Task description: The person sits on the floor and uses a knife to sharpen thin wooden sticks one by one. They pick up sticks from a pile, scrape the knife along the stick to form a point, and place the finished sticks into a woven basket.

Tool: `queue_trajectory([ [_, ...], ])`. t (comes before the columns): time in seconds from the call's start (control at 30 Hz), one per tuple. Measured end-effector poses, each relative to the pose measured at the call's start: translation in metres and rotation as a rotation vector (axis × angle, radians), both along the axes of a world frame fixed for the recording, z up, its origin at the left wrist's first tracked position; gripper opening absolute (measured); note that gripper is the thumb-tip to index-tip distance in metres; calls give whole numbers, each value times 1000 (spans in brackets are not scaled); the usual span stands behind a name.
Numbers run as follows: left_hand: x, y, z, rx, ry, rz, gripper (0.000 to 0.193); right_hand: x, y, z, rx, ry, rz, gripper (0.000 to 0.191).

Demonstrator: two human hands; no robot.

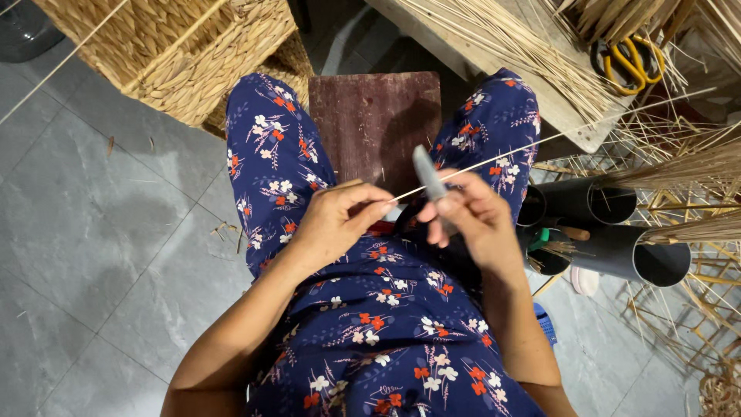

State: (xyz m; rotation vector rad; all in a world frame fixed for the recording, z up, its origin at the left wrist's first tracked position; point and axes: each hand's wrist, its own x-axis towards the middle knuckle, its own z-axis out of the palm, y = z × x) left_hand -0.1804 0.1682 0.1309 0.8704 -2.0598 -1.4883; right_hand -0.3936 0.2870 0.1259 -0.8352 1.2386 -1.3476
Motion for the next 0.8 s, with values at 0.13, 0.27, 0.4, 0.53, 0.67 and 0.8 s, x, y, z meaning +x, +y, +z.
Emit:
queue_trajectory([
  [0.13,2,1,-5,85,-23,0,12,-2,1,-5,29,5,-33,35],
  [0.27,0,4,-5,121,38,2,12,10,-1,-8,22,-1,70,33],
  [0.4,1,6,-3,54,41,2,11,3,-1,-4,11,-23,-32,31],
  [0.53,3,8,-4,90,26,21,10,-11,8,-3,-8,-49,-139,32],
  [0.67,11,10,-4,127,14,15,9,-34,17,-8,-32,-50,-260,31],
  [0.8,23,6,-3,43,-59,11,10,-66,33,-15,-109,-57,-386,31],
])
